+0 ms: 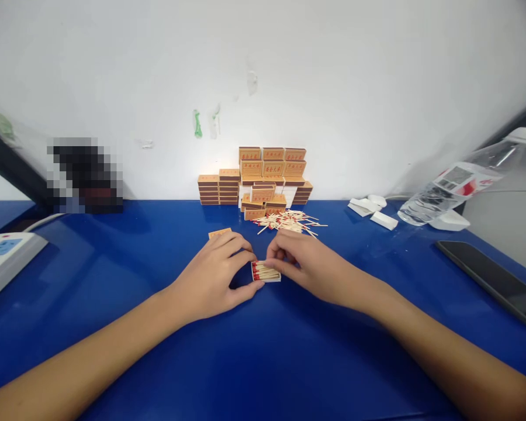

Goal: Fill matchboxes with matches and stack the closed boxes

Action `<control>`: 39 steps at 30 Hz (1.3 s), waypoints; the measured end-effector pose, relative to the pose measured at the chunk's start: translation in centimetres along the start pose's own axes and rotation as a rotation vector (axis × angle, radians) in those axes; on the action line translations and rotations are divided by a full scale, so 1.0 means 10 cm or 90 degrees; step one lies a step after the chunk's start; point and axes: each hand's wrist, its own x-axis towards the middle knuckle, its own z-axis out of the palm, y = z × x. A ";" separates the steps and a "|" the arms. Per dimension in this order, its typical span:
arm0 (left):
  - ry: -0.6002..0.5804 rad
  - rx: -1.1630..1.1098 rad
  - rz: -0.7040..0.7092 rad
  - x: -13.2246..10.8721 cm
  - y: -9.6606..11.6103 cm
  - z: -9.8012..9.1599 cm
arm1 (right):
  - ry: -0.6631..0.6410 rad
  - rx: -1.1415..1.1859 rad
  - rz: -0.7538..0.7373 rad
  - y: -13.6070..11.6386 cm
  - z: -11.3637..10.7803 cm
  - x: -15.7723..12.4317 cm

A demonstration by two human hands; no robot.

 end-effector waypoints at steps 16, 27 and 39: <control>0.039 -0.014 0.030 0.00 0.00 -0.01 | 0.235 -0.264 0.101 0.53 -0.38 -0.01; 0.038 -0.010 0.009 -0.01 -0.02 -0.04 | 0.134 -0.305 0.133 0.59 -0.35 -0.01; 0.027 -0.013 0.011 0.00 -0.06 -0.03 | 0.132 -0.267 0.068 0.44 -0.26 -0.02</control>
